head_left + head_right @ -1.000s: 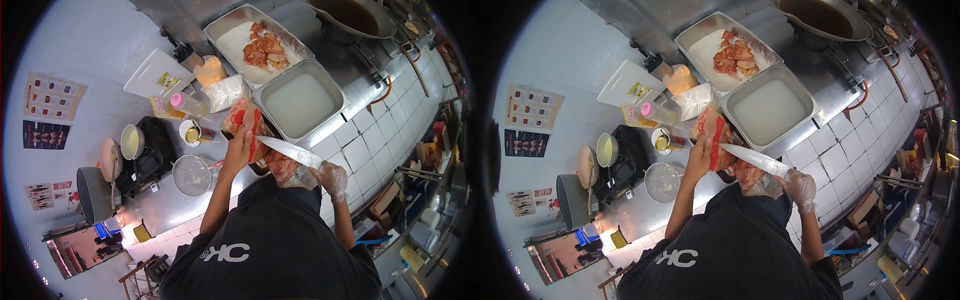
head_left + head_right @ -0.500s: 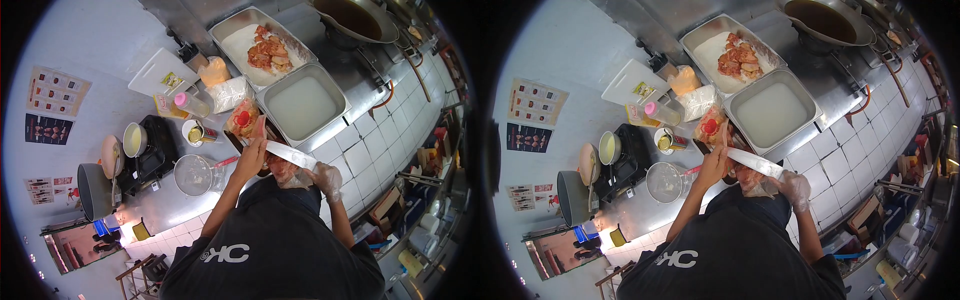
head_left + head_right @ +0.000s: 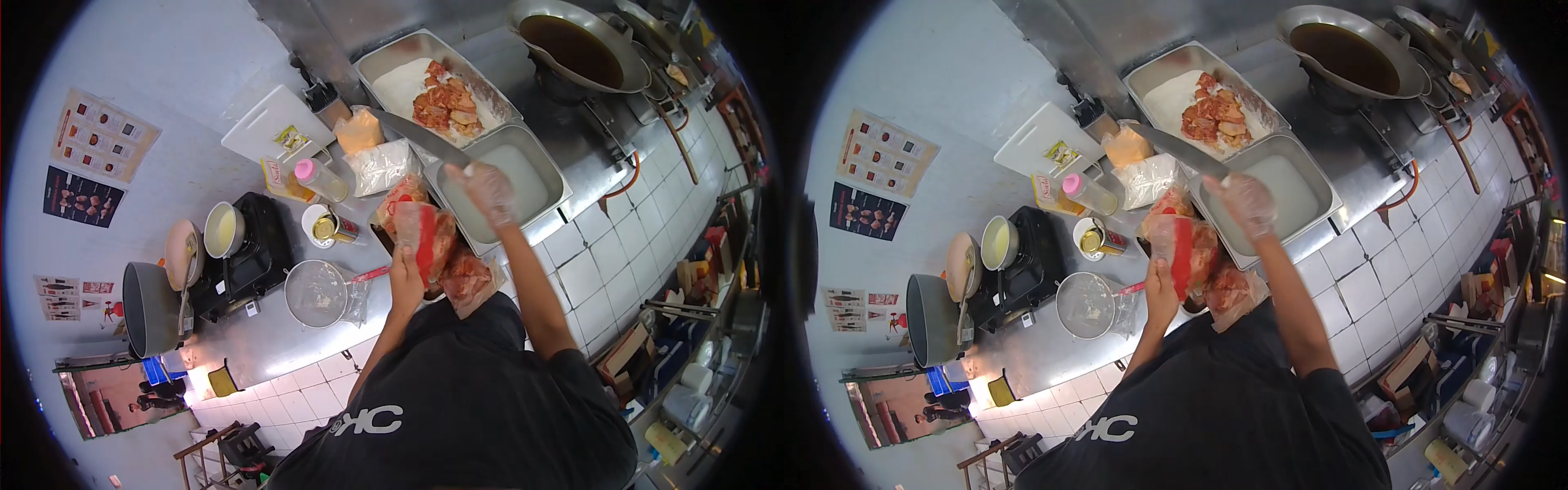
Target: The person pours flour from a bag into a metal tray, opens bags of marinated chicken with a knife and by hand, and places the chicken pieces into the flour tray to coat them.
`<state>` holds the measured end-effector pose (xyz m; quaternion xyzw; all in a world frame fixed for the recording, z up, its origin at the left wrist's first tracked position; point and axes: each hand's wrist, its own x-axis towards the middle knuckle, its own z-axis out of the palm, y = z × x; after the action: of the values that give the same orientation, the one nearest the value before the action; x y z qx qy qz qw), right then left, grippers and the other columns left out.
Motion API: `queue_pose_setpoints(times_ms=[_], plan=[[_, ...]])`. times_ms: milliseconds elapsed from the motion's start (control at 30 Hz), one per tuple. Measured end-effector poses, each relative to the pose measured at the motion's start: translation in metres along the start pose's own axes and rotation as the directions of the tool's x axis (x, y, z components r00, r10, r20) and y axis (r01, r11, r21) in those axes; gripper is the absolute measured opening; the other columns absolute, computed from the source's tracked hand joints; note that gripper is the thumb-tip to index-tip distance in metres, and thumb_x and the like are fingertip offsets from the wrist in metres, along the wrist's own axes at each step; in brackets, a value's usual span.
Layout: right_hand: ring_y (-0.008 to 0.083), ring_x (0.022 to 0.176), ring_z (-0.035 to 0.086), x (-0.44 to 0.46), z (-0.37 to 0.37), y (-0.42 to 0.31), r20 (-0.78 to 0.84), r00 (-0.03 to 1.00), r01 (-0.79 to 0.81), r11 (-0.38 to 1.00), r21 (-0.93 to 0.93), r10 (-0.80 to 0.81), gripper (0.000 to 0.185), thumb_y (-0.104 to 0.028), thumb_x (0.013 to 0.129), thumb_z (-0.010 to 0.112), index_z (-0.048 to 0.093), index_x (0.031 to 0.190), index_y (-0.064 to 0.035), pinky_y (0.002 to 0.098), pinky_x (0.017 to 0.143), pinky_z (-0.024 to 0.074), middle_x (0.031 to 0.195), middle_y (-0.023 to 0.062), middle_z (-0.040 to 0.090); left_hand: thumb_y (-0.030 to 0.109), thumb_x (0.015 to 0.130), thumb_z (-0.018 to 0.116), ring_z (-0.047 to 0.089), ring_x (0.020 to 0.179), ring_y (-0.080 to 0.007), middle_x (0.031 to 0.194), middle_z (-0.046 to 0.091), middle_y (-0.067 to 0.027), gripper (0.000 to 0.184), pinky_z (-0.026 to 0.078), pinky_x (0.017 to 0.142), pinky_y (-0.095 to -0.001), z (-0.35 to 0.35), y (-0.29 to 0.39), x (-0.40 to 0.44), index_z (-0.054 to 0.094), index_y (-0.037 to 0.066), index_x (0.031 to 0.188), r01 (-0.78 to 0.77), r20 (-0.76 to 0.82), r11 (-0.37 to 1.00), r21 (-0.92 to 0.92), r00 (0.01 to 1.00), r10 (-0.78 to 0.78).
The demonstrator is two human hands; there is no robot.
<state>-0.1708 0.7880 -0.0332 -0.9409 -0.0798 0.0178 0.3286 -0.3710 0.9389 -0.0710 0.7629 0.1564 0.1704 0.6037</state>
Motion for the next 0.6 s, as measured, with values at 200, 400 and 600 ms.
queue_pose_setpoints(times_ms=[200,400,600], plan=[[0.0404,0.077,0.070,0.003,-0.044,0.011,0.137,0.978,0.169,0.981,-0.090,-0.156,0.067,-0.067,0.086,0.065,0.070,0.080,0.0003,0.0494,0.067,0.0527,0.076,0.0227,0.069,0.037,0.111,0.036,0.058,0.067,-0.0246,0.076,0.061,-0.0121,0.041,0.049,0.067,-0.0392,-0.009,-0.009,0.032,0.055,0.000,0.112,-0.067,0.017,0.996,0.061,0.998,0.066],[0.0203,0.058,0.066,0.077,-0.092,-0.069,0.485,0.867,0.188,0.977,-0.103,-0.116,0.052,-0.049,0.087,0.073,0.068,0.085,0.0028,0.0406,0.056,0.0538,0.062,0.0107,0.061,0.035,0.110,0.039,0.065,0.088,-0.0381,0.091,0.061,-0.0266,0.039,0.049,0.080,-0.0482,0.004,-0.009,0.023,0.056,0.000,0.114,-0.171,0.101,0.985,0.004,0.980,0.170],[0.0182,0.065,0.071,0.218,-0.076,-0.177,0.784,0.617,0.219,0.972,-0.089,-0.067,0.041,-0.036,0.094,0.069,0.068,0.097,0.0043,0.0338,0.062,0.0615,0.080,0.0161,0.073,0.032,0.108,0.043,0.059,0.108,-0.0482,0.106,0.063,-0.0298,0.037,0.045,0.094,-0.0516,0.003,-0.011,0.019,0.056,0.001,0.124,-0.263,0.228,0.961,0.087,0.944,0.238]])
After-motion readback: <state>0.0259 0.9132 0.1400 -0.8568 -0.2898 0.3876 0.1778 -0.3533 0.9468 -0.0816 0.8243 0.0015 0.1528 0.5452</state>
